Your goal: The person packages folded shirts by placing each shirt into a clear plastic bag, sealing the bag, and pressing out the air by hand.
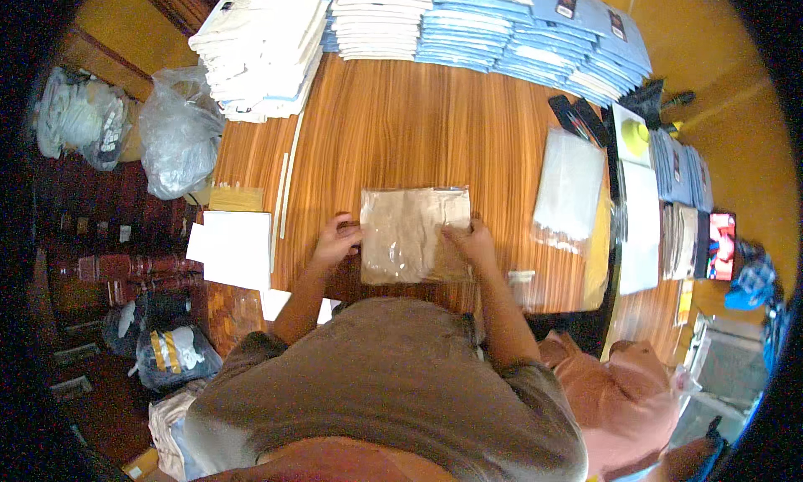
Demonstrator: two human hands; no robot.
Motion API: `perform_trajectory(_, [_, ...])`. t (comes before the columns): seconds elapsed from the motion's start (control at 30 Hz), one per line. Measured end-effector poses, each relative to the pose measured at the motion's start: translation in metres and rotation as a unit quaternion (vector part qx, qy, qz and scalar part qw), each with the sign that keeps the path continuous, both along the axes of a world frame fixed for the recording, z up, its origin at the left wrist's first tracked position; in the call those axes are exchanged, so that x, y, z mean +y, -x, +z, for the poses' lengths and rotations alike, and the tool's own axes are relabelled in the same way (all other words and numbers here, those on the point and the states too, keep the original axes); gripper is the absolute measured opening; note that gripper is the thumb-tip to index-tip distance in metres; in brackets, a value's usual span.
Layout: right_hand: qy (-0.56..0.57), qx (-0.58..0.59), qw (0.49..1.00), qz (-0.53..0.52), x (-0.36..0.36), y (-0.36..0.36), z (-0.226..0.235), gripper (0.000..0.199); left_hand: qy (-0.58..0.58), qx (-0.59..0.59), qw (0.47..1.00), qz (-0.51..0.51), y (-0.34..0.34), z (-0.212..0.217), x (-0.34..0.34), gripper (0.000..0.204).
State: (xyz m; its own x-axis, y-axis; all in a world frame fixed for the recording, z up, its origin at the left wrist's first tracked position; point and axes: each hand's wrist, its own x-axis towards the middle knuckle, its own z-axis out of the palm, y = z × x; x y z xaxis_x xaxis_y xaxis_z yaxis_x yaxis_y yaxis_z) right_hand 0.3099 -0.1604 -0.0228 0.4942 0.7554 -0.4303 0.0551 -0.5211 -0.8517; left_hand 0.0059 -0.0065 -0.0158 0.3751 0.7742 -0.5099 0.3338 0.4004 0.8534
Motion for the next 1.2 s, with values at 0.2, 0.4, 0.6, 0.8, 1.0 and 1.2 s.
perform_trajectory(0.2, [-0.232,-0.350,0.908,-0.014,0.000,0.053,0.143,0.026,-0.018,-0.176,0.984,-0.022,0.015,0.019,0.005,0.061])
perform_trajectory(0.4, [-0.251,-0.489,0.800,0.239,-0.029,0.106,0.156,0.044,0.349,-0.509,0.787,-0.021,-0.003,0.046,0.001,0.105])
perform_trajectory(0.6, [-0.150,-0.395,0.903,0.075,-0.050,0.097,0.058,0.052,0.176,-0.173,0.968,-0.042,-0.015,0.000,-0.042,0.047])
perform_trajectory(0.8, [-0.044,0.010,0.999,0.007,-0.042,-0.006,-0.016,0.062,-0.099,-0.108,0.976,-0.158,-0.040,0.010,-0.022,0.046])
perform_trajectory(1.0, [-0.259,-0.050,0.958,-0.114,0.017,-0.089,0.107,0.035,-0.190,-0.147,0.953,-0.182,-0.155,0.107,0.036,0.046])
perform_trajectory(1.2, [-0.367,-0.280,0.879,-0.121,0.151,-0.318,0.249,0.030,-0.537,0.005,0.838,-0.101,-0.281,0.234,0.195,0.069])
